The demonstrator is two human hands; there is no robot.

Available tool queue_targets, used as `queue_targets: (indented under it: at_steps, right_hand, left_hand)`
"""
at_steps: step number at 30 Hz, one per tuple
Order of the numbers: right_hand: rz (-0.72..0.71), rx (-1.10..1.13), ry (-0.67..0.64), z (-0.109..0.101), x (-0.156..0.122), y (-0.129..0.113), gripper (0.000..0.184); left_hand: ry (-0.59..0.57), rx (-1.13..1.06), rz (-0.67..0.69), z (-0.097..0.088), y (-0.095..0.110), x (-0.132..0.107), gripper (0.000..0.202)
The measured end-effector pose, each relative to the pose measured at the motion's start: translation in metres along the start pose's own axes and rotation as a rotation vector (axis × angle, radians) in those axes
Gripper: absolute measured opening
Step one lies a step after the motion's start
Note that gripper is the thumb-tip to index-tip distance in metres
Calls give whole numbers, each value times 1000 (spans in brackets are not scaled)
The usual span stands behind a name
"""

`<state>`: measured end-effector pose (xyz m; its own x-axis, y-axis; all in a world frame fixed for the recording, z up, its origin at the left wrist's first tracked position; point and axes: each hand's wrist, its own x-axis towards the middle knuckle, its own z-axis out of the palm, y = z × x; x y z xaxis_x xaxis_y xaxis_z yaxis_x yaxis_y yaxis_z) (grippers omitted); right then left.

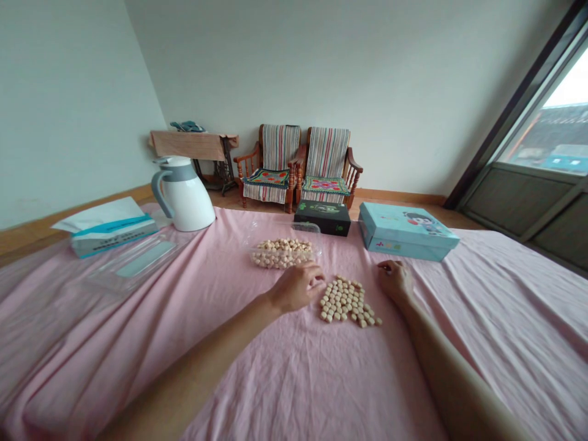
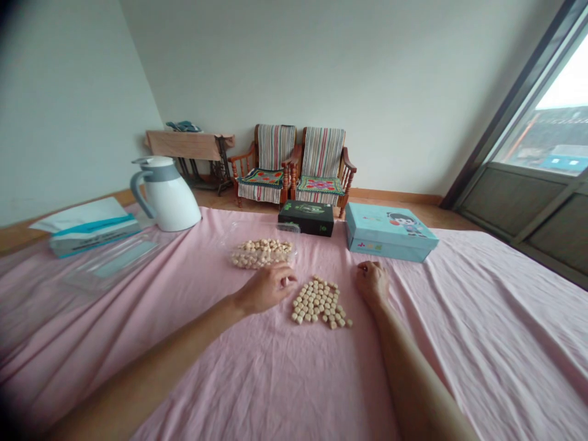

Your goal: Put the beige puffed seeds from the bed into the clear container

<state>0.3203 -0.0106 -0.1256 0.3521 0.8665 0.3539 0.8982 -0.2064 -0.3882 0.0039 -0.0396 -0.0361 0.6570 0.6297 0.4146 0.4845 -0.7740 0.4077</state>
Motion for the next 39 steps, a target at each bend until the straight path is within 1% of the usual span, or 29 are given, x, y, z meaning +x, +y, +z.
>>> queue_targets:
  at_steps: [1,2,3,4,10,13,15,16,20,21,22,23,24,27,28,29,31,34,37,39]
  right_hand:
    - [-1,-1,0,0,0,0,28]
    - [-2,-3,1,0,0,0,28]
    - [-2,-5,2,-1,0,0,28]
    - [-2,-6,3,-1,0,0,28]
    - [-8,-7,3,-2,-1,-1,28]
    - [-11,-3,3,-2,0,0,28]
    - [-8,-2,4,-1,0,0,28]
    - [-4,-1,5,0,1,0,28]
    - [6,1,8,0,0,0,28]
    - [8,-1,10,1,0,0,28]
    - [9,-3,11,1,0,0,28]
    - [9,-7,11,1,0,0,28]
    - [9,-10,12,1,0,0,28]
    - [3,-18,8,1,1,0,28]
    - [1,-21,7,1,1,0,28]
    - [-2,-24,6,1,1,1,28]
    - [-7,-26,4,1,1,0,28]
    - [-8,-26,3,0,1,0,28]
    - [-5,-25,4,0,1,-1,27]
    - [-7,-23,2,0,0,-1,28]
  left_hand:
    - [-100,-31,17,6,3,-3,9]
    - [-172,-54,27,11,5,-6,11]
    - [-215,-71,29,14,7,-8,13]
    - [-233,-81,23,17,8,-9,14]
    - [-202,-89,-24,23,12,-12,16]
    - [-183,-50,-17,20,12,-11,13]
    - [-108,-14,-34,11,10,-6,13]
    - [-34,12,-58,4,8,-2,13]
    - [407,171,-194,-24,0,13,15]
    - [476,199,-208,-28,0,15,17]
    - [498,208,-205,-30,1,16,19]
    - [467,194,-187,-29,4,15,18]
    - [386,163,-163,-26,7,12,15]
    - [19,33,-118,-5,19,-3,3]
    - [-81,0,-125,3,22,-8,6]
    - [-145,-25,-138,11,24,-13,10]
    - [-186,-62,-179,23,26,-22,15]
    - [-165,-102,-220,32,25,-28,11]
    - [-160,-129,-209,33,26,-29,9]
    - [-141,-140,-217,29,27,-27,10]
